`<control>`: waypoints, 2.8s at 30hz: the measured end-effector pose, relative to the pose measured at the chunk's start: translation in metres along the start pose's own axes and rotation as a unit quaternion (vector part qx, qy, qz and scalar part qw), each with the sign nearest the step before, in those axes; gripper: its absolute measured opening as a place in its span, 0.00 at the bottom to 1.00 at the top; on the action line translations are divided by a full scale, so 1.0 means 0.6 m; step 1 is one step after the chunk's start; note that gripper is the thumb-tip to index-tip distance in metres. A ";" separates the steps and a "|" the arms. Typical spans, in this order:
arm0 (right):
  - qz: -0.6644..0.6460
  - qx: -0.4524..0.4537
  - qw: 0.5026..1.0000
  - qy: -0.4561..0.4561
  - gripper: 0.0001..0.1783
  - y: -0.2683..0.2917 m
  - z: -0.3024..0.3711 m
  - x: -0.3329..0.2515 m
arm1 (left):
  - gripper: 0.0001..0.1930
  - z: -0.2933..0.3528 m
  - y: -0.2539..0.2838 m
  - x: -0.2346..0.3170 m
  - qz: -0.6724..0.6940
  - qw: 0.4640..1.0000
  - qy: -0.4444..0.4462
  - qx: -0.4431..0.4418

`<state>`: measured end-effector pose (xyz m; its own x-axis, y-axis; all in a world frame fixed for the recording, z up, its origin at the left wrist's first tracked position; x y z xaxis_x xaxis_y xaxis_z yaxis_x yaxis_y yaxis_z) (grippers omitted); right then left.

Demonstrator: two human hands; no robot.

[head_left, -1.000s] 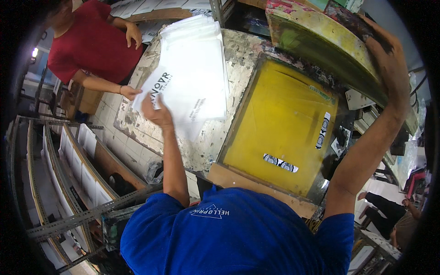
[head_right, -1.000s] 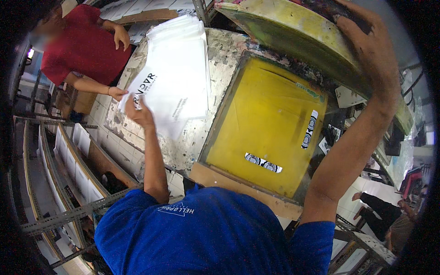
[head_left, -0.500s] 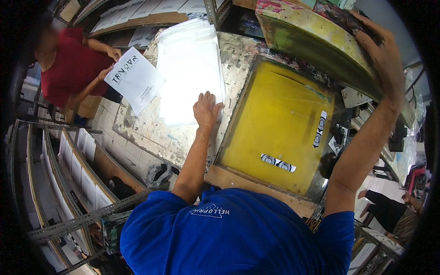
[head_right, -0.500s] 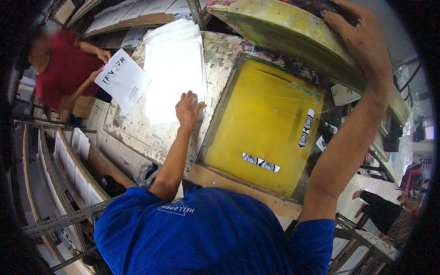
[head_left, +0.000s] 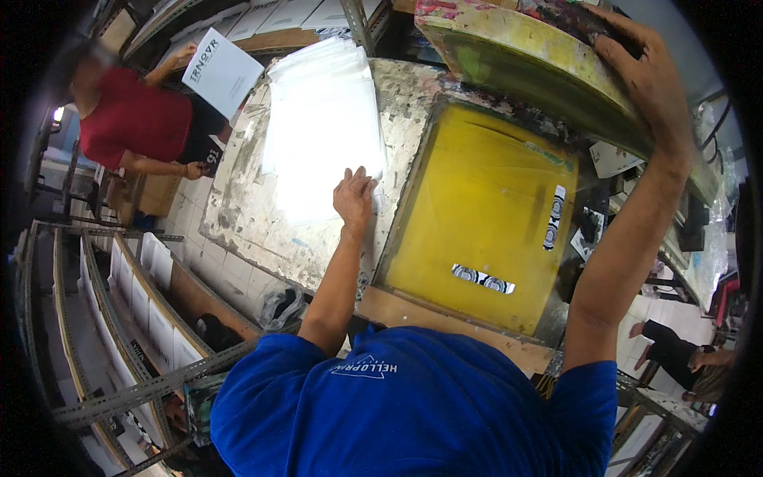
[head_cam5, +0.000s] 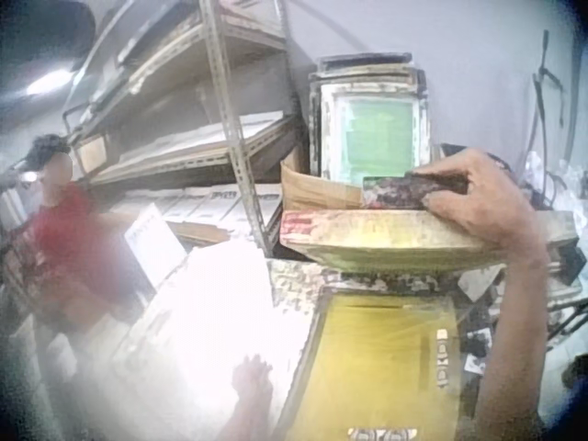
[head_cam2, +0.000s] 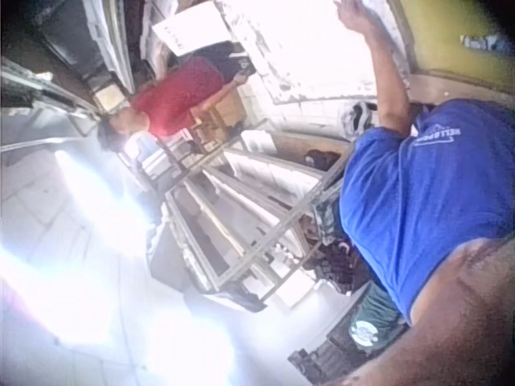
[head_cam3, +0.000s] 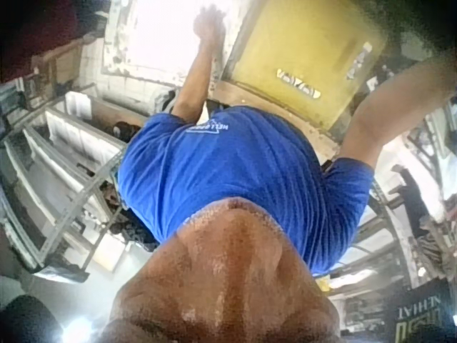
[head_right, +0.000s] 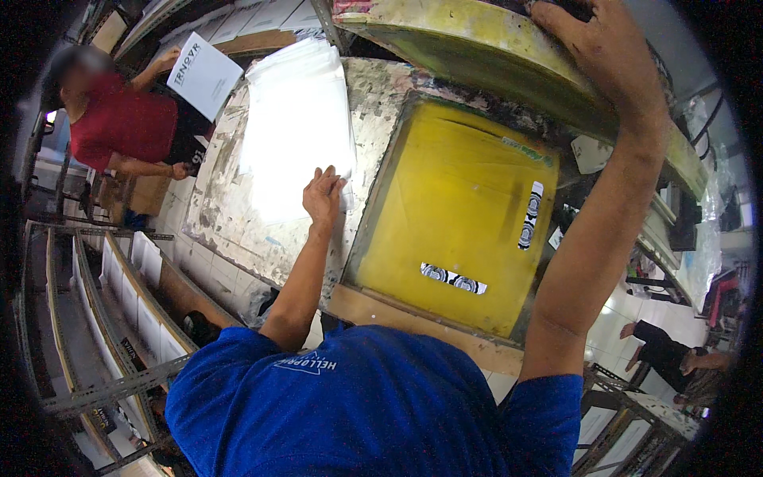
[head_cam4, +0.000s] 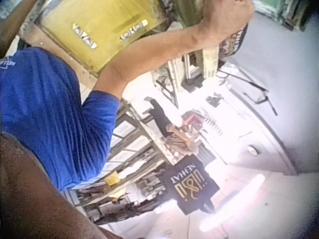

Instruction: The person performs screen printing by placing sheets of paper under a screen frame, applying ink using a squeegee, and then lifting the frame while an assistant removes the printed sheets.

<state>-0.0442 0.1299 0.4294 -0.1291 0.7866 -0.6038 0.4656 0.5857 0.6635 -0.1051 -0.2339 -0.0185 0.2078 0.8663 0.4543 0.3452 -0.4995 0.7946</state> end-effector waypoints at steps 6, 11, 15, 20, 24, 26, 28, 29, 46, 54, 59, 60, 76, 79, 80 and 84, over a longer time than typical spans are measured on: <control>0.051 0.057 0.995 0.066 0.19 -0.007 0.028 -0.027 | 0.10 -0.038 0.033 0.081 0.116 0.987 0.107 -0.029; 0.090 0.044 0.993 0.069 0.20 0.000 0.027 -0.025 | 0.19 0.017 0.070 0.170 0.102 0.956 -0.005 -0.274; 0.145 0.102 0.979 0.097 0.21 -0.013 0.035 -0.020 | 0.25 0.081 0.013 0.170 -0.080 0.921 -0.204 -0.322; 0.076 0.058 0.991 0.093 0.21 0.000 0.026 -0.004 | 0.28 0.108 -0.061 0.264 -0.007 0.877 -0.354 -0.326; -0.022 -0.026 0.993 0.114 0.21 0.011 -0.016 0.039 | 0.28 0.133 -0.113 0.359 0.039 0.844 -0.434 -0.313; 0.020 0.002 0.986 0.166 0.21 0.006 0.002 0.022 | 0.28 0.147 -0.125 0.394 0.048 0.835 -0.451 -0.311; -0.020 -0.031 0.989 0.142 0.21 0.009 -0.019 0.040 | 0.28 0.167 -0.129 0.420 0.051 0.824 -0.467 -0.316; -0.019 -0.031 0.991 0.130 0.21 0.011 -0.018 0.044 | 0.29 0.175 -0.129 0.429 0.051 0.819 -0.475 -0.317; -0.026 -0.023 0.992 0.122 0.20 0.007 -0.004 0.038 | 0.27 0.220 -0.099 0.426 0.053 0.805 -0.486 -0.334; -0.029 -0.036 0.992 0.118 0.19 0.002 -0.001 0.046 | 0.28 0.220 -0.095 0.421 0.062 0.802 -0.488 -0.338; -0.005 -0.019 0.992 0.123 0.19 -0.006 0.022 0.045 | 0.32 0.146 -0.027 0.420 0.179 0.868 -0.394 -0.243; 0.015 -0.021 0.992 0.123 0.19 -0.012 0.032 0.043 | 0.34 0.120 0.004 0.416 0.251 0.892 -0.317 -0.200; -0.019 -0.078 0.997 -0.001 0.27 -0.231 0.428 0.151 | 0.49 0.224 0.121 0.115 0.423 0.881 0.051 -0.207; -0.011 -0.156 0.987 -0.046 0.35 -0.293 0.489 0.212 | 0.47 0.235 0.109 0.108 0.279 0.945 -0.052 -0.165; 0.039 -0.189 0.980 -0.049 0.37 -0.300 0.495 0.212 | 0.46 0.235 0.107 0.108 0.218 0.961 -0.087 -0.147; 0.116 -0.237 0.960 -0.090 0.46 -0.341 0.517 0.236 | 0.43 0.237 0.107 0.106 0.122 0.975 -0.117 -0.147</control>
<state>0.1136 0.0609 0.0709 0.1033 0.8850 -0.4540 0.0073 0.4557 0.8901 0.0605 -0.2121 0.0044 0.4654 0.6789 0.5678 -0.0101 -0.6374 0.7705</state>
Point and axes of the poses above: each hand's wrist, its own z-axis away from the middle knuckle, its own y-axis out of the back of the hand, x = y × z, the point moved 2 cm from there along -z, towards the middle knuckle, and after that the axes turned 9 degrees about -z, right-handed, at the moved point
